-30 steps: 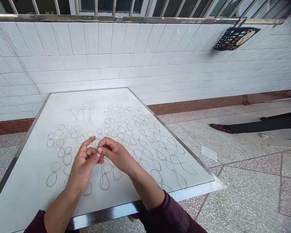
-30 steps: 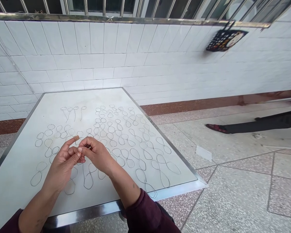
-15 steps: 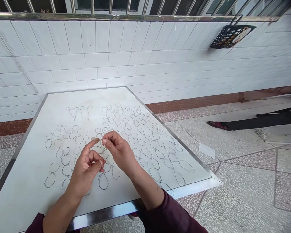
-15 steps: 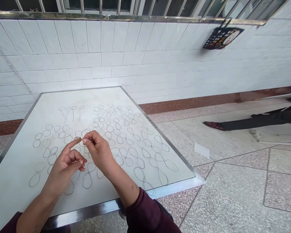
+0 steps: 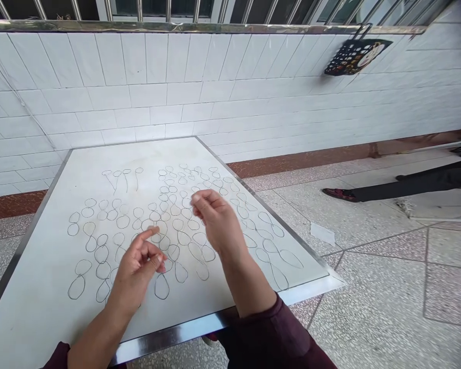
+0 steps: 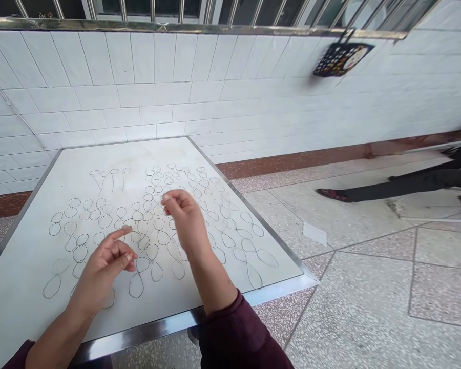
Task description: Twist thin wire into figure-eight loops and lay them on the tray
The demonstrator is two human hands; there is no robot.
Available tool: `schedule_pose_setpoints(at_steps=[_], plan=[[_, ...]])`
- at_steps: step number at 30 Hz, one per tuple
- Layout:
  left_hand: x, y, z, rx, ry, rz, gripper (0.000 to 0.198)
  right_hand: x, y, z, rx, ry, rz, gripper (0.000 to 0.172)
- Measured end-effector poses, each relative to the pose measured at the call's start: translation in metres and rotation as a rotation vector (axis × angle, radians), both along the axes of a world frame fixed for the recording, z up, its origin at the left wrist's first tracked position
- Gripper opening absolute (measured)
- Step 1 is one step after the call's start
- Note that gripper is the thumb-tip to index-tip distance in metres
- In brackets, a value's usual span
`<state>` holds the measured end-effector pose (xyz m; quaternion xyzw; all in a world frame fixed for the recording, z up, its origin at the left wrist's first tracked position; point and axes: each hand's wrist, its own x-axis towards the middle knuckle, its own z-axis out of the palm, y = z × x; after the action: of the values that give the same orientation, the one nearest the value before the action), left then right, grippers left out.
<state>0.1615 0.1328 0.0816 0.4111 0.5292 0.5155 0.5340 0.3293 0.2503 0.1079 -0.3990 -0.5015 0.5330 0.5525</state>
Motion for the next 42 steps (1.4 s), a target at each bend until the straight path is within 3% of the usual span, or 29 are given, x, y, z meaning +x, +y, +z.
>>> schedule_pose_setpoints(at_steps=[4,9,24,29,36,42], plan=[[-0.007,0.004,0.007,0.106,-0.021,0.222,0.052,-0.032,-0.029,-0.003,-0.116,-0.010,0.322,0.017],[-0.010,0.004,0.008,0.138,-0.075,0.267,0.050,-0.054,-0.048,-0.009,-0.160,0.039,0.521,0.017],[-0.015,0.005,0.010,0.103,0.022,0.189,0.044,-0.047,-0.036,-0.015,-0.132,-0.083,0.612,0.021],[-0.019,0.007,0.010,0.143,-0.119,0.307,0.049,-0.047,-0.039,-0.015,-0.076,-0.161,0.669,0.029],[-0.024,0.009,0.006,0.135,-0.264,0.436,0.053,-0.052,-0.050,-0.007,-0.073,-0.389,0.589,0.017],[-0.033,0.011,0.007,0.153,-0.360,0.554,0.058,-0.060,-0.059,-0.014,-0.022,-0.488,0.599,0.010]])
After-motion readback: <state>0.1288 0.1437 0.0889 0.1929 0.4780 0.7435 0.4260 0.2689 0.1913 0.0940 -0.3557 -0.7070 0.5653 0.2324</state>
